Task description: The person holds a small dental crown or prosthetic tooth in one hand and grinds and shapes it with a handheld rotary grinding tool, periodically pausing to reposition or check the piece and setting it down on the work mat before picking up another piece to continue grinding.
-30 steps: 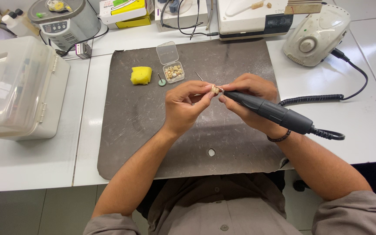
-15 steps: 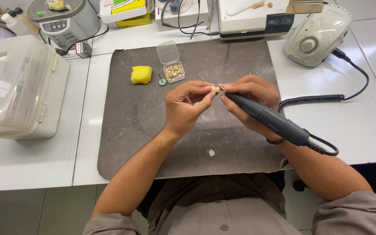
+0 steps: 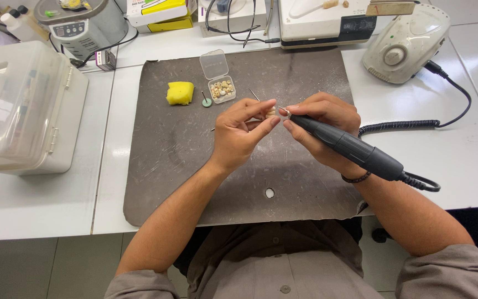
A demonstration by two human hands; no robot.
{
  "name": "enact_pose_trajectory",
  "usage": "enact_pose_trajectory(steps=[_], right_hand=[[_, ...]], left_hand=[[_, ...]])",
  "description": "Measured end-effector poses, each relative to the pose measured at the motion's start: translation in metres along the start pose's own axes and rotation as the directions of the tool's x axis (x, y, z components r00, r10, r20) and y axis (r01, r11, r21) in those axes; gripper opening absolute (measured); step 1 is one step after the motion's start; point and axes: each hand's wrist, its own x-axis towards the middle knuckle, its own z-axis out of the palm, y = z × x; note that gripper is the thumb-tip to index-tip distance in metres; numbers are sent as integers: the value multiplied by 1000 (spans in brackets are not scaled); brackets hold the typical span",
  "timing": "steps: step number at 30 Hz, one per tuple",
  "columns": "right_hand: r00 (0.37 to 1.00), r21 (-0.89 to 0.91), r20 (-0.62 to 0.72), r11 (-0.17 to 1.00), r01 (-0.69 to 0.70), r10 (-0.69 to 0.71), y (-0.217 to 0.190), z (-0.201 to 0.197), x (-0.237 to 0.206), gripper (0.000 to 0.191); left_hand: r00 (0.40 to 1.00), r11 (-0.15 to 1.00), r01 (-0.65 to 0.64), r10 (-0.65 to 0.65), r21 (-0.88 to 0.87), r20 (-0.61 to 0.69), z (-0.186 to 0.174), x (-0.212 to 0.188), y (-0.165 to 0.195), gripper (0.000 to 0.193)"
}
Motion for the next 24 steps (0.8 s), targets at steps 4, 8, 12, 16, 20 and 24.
enact_pose_trajectory(steps=[4, 8, 12, 16, 20, 24], right_hand=[[996, -1, 85, 1000, 12, -12, 0, -2, 2, 26], [992, 15, 121, 1000, -22, 20, 2, -4, 1, 23], [987, 88, 120, 989, -118, 107, 7, -4, -1, 17], [979, 28, 113, 985, -172, 168, 10, -3, -3, 14], [976, 15, 105, 981, -191, 189, 6, -3, -4, 14], [971, 12, 120, 978, -210, 207, 3, -3, -3, 15]], left_hand=[[997, 994, -71, 71, 84, -7, -1, 0, -2, 27], [988, 979, -147, 152, 143, -24, -2, -2, -3, 28], [985, 972, -167, 172, 165, -18, -2, -2, -4, 28], [983, 960, -180, 181, 217, 18, -2, -2, -3, 27], [982, 954, -180, 187, 237, -4, -1, -3, -1, 27], [981, 951, -184, 192, 247, -9, -1, -3, -1, 26]])
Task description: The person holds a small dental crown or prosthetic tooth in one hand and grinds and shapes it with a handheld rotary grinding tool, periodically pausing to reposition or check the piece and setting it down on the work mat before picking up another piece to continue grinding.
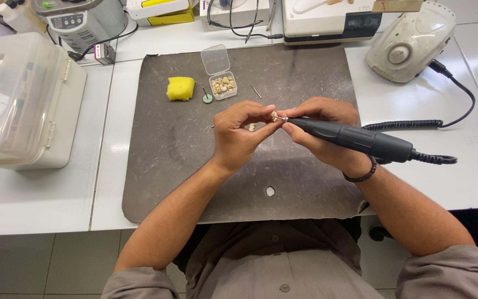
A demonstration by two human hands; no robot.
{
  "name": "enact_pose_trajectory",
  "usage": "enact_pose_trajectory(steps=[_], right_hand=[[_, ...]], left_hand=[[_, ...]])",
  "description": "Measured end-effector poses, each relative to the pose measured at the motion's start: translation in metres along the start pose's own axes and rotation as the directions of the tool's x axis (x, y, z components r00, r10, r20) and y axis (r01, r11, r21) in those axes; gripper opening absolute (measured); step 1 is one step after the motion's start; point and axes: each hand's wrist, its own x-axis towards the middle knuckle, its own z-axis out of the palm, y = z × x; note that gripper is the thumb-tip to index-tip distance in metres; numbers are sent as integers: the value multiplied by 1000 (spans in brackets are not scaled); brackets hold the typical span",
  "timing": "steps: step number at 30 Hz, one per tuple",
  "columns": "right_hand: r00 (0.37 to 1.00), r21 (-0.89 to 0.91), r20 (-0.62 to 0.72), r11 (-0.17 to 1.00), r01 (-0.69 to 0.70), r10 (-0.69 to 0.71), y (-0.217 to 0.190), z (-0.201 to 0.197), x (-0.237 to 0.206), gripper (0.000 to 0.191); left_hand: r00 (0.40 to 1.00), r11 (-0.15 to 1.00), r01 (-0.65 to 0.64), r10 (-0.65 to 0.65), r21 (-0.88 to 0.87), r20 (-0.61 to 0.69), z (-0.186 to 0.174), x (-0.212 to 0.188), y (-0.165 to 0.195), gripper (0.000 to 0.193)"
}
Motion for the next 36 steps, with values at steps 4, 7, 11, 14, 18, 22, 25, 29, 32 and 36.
enact_pose_trajectory(steps=[4, 7, 11, 14, 18, 22, 25, 29, 32, 36], right_hand=[[1000, -38, 3, 999, 4, -4, 0, 0, 0, 16], [999, -48, -9, 998, 42, -42, 1, 1, -1, 16], [997, 9, -47, 998, 58, -57, 2, 3, -1, 14], [997, -48, -32, 997, 66, -67, 1, 2, -1, 15], [999, -83, -19, 996, 44, -46, -2, 2, 0, 16], [997, -55, -6, 995, 81, -82, -3, 2, 1, 17], [999, -76, -28, 997, 33, -35, -3, 3, 1, 15], [998, -90, -16, 994, 57, -59, -3, 2, 1, 16], [999, -88, -24, 995, 47, -49, -4, 2, 1, 17], [998, -74, -20, 995, 60, -62, -3, 3, 1, 18]], left_hand=[[1000, 1000, 1, -1, 10, 1, 0, 0, 1, 25], [1000, 1000, 16, -16, -1, -13, 1, 0, 1, 23], [1000, 1000, -5, 6, 13, -9, 1, 0, 1, 23], [1000, 999, -11, 11, 31, -8, 1, 0, 0, 22], [1000, 1000, 2, -2, 5, -14, 1, -1, -1, 22], [1000, 999, -10, 11, 39, -11, 1, -1, -1, 22], [1000, 999, -11, 11, 40, -13, 2, -1, -2, 22], [1000, 999, -7, 7, 33, -17, 1, 0, -2, 22], [1000, 1000, -2, 2, 13, -19, 1, -1, -1, 22], [1000, 1000, 6, -6, -14, -16, 2, -1, -3, 23]])
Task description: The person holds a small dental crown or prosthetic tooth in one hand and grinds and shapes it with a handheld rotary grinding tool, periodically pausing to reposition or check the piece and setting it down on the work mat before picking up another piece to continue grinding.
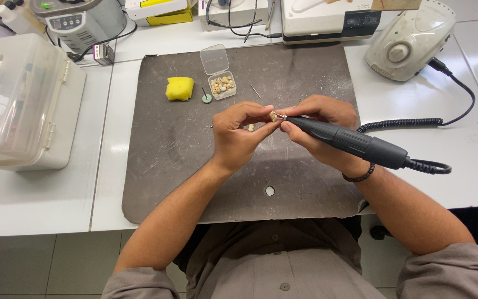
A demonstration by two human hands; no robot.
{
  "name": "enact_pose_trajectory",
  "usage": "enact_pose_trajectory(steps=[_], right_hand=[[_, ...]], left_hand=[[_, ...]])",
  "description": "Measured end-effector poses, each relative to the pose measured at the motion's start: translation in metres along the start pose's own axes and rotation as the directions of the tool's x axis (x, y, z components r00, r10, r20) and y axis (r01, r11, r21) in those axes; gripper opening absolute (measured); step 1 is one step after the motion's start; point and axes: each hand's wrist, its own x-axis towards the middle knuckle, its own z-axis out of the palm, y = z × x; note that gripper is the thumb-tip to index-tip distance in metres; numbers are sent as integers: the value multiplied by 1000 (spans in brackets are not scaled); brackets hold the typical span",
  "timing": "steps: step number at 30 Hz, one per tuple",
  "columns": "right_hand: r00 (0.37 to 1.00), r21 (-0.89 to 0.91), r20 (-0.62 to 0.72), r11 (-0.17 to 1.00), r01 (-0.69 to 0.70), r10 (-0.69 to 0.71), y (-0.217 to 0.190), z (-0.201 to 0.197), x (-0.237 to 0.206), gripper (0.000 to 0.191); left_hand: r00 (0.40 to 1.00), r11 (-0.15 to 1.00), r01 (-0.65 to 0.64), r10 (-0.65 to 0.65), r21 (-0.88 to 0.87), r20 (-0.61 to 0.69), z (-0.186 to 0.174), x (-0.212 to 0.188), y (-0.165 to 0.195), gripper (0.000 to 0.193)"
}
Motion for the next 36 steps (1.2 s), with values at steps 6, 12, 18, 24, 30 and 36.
enact_pose_trajectory(steps=[6, 12, 18, 24, 30, 36], right_hand=[[998, 26, 33, 998, 56, -57, 0, 0, 0, 19], [1000, -32, 15, 999, 20, -19, 0, 0, 0, 18], [999, -29, -12, 999, 36, -36, -2, 1, 1, 19], [1000, -25, 8, 999, 23, -23, -3, -1, 1, 19], [998, -9, 30, 998, 63, -63, -1, -2, 0, 22], [998, 23, -32, 998, 63, -63, 1, 0, -2, 21]], left_hand=[[1000, 1000, 12, -12, 14, -1, 0, -1, -2, 23], [1000, 1000, 9, -9, 26, 5, -1, 0, -2, 23], [999, 999, 32, -32, -21, 7, -1, 0, -1, 25], [1000, 1000, 17, -17, -3, 0, -1, 0, -1, 25], [1000, 1000, 14, -14, 4, 6, -1, 1, 0, 25], [1000, 1000, 18, -18, -14, 8, -1, 0, 1, 26]])
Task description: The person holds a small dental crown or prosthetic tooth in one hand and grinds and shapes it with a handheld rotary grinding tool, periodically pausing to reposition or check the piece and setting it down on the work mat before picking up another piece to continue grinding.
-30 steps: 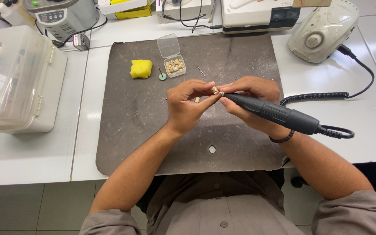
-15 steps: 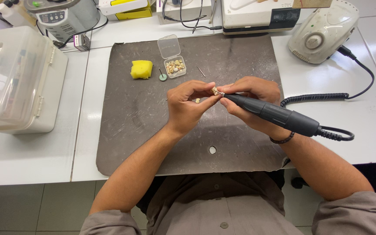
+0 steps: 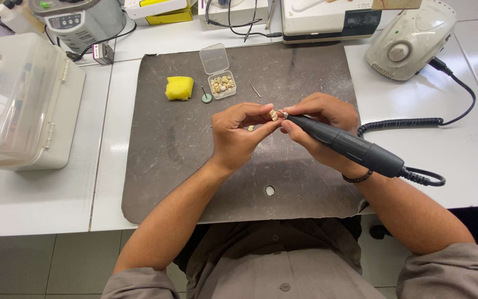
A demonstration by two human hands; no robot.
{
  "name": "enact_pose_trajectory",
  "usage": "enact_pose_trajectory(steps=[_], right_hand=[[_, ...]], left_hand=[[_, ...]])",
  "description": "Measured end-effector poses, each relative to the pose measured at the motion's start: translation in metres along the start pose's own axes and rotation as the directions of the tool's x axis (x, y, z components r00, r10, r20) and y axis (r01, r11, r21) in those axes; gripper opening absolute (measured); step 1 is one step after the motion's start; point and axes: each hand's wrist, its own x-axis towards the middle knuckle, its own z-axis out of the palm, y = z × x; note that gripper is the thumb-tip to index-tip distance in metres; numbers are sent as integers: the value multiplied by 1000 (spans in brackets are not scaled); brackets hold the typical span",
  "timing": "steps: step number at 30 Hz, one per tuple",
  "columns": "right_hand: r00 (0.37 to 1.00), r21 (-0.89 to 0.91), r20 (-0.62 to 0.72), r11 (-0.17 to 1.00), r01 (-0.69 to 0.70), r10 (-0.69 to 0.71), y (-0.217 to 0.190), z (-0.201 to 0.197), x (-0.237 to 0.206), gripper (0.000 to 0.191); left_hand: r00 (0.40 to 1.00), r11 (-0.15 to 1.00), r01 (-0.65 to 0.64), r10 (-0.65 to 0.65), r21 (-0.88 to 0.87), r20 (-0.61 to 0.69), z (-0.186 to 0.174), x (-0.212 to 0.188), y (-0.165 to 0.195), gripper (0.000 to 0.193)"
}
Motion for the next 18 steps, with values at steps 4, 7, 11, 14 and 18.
enact_pose_trajectory(steps=[4, 7, 11, 14, 18], right_hand=[[1000, -20, 21, 1000, 5, -5, 0, -1, 1, 22], [999, -32, 29, 999, 30, -29, 0, -2, 1, 22], [999, -44, 29, 999, 33, -32, 0, -2, 2, 22], [999, -37, 25, 999, 33, -32, 1, -2, 1, 22], [1000, 22, -15, 1000, 2, -1, 0, -1, -1, 22]], left_hand=[[1000, 1000, 10, -11, 14, 3, 0, 0, -2, 26], [1000, 1000, -3, 3, 3, -22, 2, -1, -2, 26], [1000, 1000, 10, -10, 3, 0, 1, 0, -3, 24], [1000, 1000, 0, 0, 18, 0, 0, 0, -2, 24], [1000, 999, -28, 28, 25, 5, 1, 0, 0, 26]])
